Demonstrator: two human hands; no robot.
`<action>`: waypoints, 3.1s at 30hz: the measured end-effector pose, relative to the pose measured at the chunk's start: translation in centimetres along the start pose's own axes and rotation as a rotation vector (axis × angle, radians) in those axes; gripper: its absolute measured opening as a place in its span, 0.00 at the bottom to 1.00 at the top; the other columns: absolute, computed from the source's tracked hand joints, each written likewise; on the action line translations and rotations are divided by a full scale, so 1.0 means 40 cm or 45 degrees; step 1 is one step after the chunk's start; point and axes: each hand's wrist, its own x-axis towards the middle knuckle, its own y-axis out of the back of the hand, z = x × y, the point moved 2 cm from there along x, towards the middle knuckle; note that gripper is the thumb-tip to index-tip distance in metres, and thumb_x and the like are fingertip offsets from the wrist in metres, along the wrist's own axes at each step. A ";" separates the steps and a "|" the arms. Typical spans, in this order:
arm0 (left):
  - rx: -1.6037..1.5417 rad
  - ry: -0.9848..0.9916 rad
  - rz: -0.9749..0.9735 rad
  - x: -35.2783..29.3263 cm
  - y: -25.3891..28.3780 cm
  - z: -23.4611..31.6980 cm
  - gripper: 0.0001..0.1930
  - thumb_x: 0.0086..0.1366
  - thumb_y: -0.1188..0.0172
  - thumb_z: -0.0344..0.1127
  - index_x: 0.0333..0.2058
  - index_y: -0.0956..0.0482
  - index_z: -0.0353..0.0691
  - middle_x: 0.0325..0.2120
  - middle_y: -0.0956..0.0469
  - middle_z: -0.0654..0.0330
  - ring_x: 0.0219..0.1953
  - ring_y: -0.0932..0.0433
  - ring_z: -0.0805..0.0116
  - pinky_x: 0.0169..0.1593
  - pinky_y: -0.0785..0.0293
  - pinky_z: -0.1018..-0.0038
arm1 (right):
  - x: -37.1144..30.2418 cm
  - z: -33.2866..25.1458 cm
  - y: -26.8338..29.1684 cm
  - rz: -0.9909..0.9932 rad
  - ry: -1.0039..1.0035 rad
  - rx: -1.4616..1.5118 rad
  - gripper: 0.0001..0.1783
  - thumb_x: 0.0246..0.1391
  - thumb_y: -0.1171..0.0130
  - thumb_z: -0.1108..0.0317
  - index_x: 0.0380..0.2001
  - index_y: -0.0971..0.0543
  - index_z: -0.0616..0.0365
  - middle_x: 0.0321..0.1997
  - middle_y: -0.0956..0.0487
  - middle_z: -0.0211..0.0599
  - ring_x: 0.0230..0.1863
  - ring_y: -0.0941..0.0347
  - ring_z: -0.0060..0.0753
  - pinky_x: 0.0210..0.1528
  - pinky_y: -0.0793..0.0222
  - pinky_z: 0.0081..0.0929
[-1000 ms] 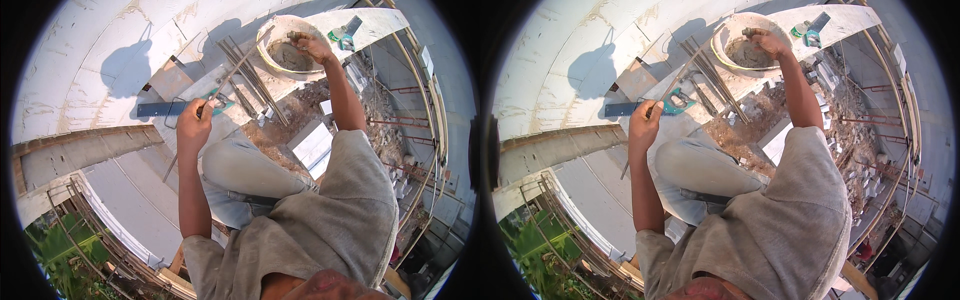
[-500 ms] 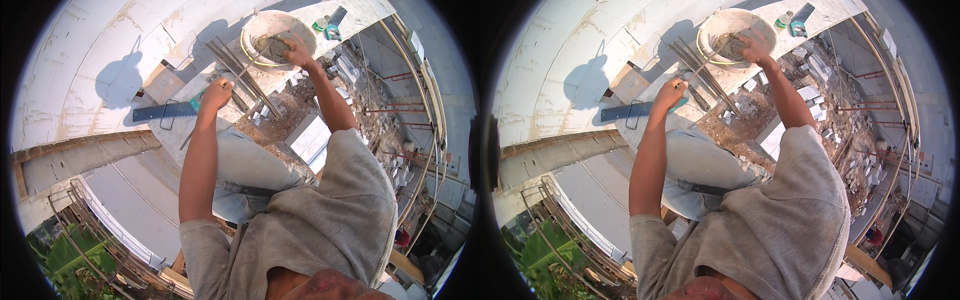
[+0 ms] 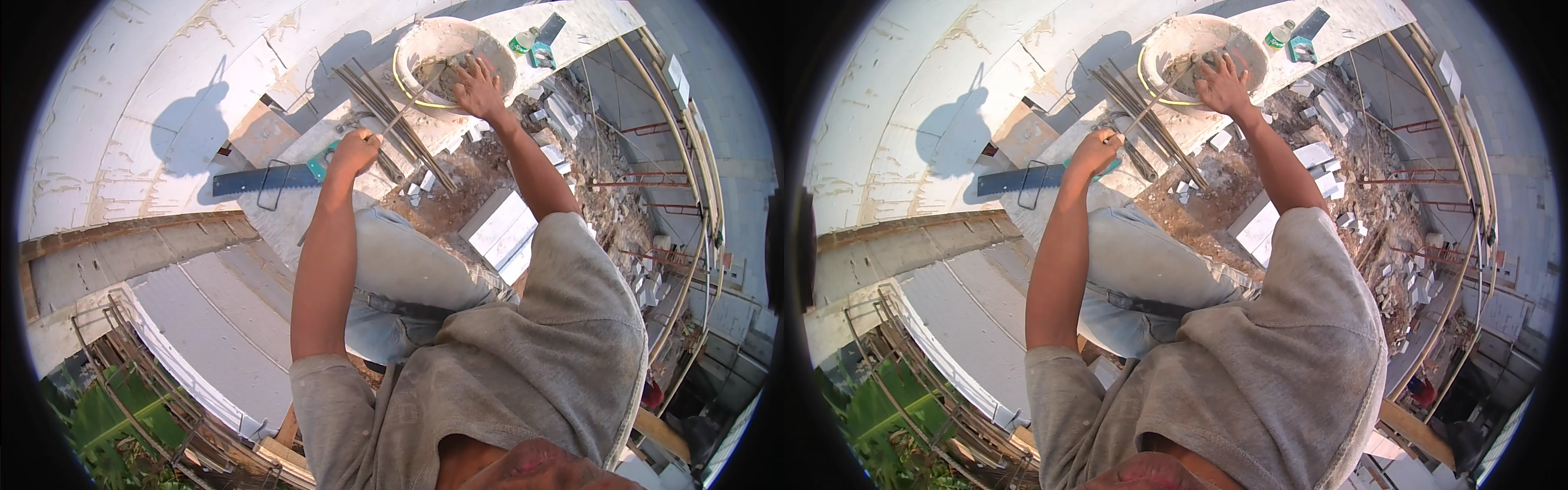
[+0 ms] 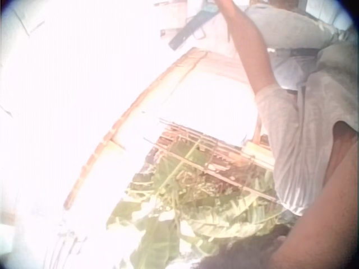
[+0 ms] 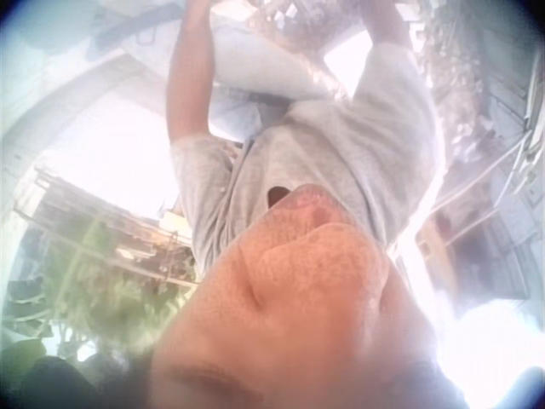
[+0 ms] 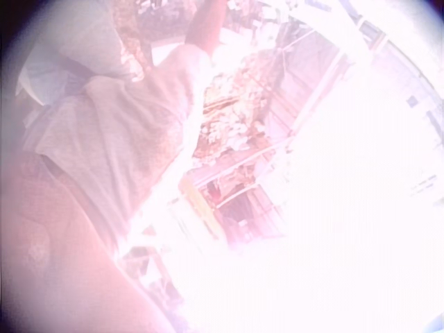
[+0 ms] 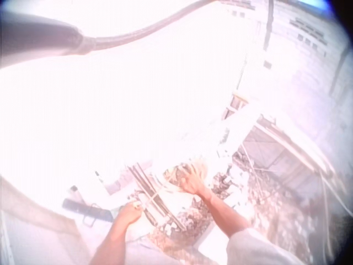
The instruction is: The person assembles a rebar cage by placing steel bars into a wooden form, then tying them together with wire using pliers. The person repeatedly picks up wire, wraps it around bar intersections, and twists it to secure the structure.
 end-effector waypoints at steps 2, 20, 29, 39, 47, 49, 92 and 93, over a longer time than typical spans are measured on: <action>-0.013 -0.003 -0.028 0.002 0.001 0.004 0.17 0.62 0.43 0.48 0.39 0.20 0.39 0.32 0.20 0.45 0.37 0.21 0.49 0.42 0.27 0.63 | 0.032 0.003 -0.007 -0.007 0.002 0.132 0.33 0.57 0.64 0.43 0.66 0.38 0.37 0.75 0.55 0.46 0.75 0.65 0.55 0.65 0.70 0.77; -0.127 0.264 -0.166 -0.033 0.006 0.053 0.16 0.64 0.42 0.44 0.42 0.23 0.38 0.27 0.20 0.52 0.23 0.22 0.64 0.26 0.26 0.67 | -0.007 -0.055 0.021 0.142 0.133 -0.281 0.30 0.57 0.50 0.47 0.59 0.30 0.48 0.71 0.46 0.44 0.73 0.57 0.53 0.62 0.63 0.79; -0.086 0.143 -0.056 -0.024 0.015 0.023 0.16 0.62 0.41 0.46 0.39 0.22 0.38 0.24 0.21 0.52 0.22 0.22 0.63 0.28 0.27 0.66 | -0.001 -0.051 0.036 0.330 0.145 -0.073 0.25 0.49 0.42 0.56 0.51 0.27 0.50 0.63 0.35 0.43 0.69 0.48 0.52 0.62 0.57 0.75; -0.004 0.178 -0.071 -0.034 0.020 0.053 0.14 0.61 0.40 0.45 0.37 0.23 0.39 0.23 0.21 0.54 0.21 0.23 0.64 0.24 0.27 0.67 | 0.091 0.042 0.015 -0.099 -0.174 0.645 0.25 0.41 0.44 0.63 0.46 0.24 0.54 0.66 0.37 0.46 0.66 0.44 0.54 0.64 0.47 0.57; -0.046 0.197 -0.083 -0.023 -0.001 0.089 0.13 0.61 0.39 0.44 0.33 0.23 0.39 0.22 0.22 0.54 0.17 0.24 0.63 0.23 0.27 0.67 | 0.072 0.134 0.002 0.273 -0.149 0.276 0.29 0.50 0.44 0.47 0.55 0.27 0.44 0.69 0.42 0.46 0.71 0.54 0.54 0.63 0.62 0.77; -0.046 0.181 -0.085 -0.025 0.002 0.078 0.13 0.61 0.40 0.44 0.34 0.23 0.39 0.22 0.21 0.54 0.18 0.23 0.64 0.22 0.27 0.67 | 0.056 0.115 -0.012 0.310 0.059 0.162 0.31 0.53 0.48 0.44 0.58 0.30 0.44 0.70 0.44 0.47 0.73 0.56 0.55 0.63 0.66 0.79; 0.107 0.078 -0.023 -0.021 -0.004 0.023 0.16 0.64 0.44 0.49 0.38 0.25 0.40 0.26 0.22 0.49 0.31 0.22 0.55 0.38 0.29 0.63 | 0.076 0.028 0.009 -0.181 0.290 0.156 0.28 0.57 0.51 0.55 0.61 0.31 0.46 0.65 0.35 0.49 0.66 0.41 0.50 0.65 0.45 0.49; 0.105 0.085 -0.024 -0.022 -0.004 0.020 0.16 0.64 0.44 0.49 0.38 0.24 0.40 0.26 0.21 0.50 0.30 0.21 0.56 0.37 0.29 0.63 | 0.058 0.007 0.004 -0.202 0.259 0.034 0.29 0.57 0.51 0.53 0.62 0.33 0.44 0.67 0.39 0.48 0.68 0.47 0.52 0.66 0.49 0.55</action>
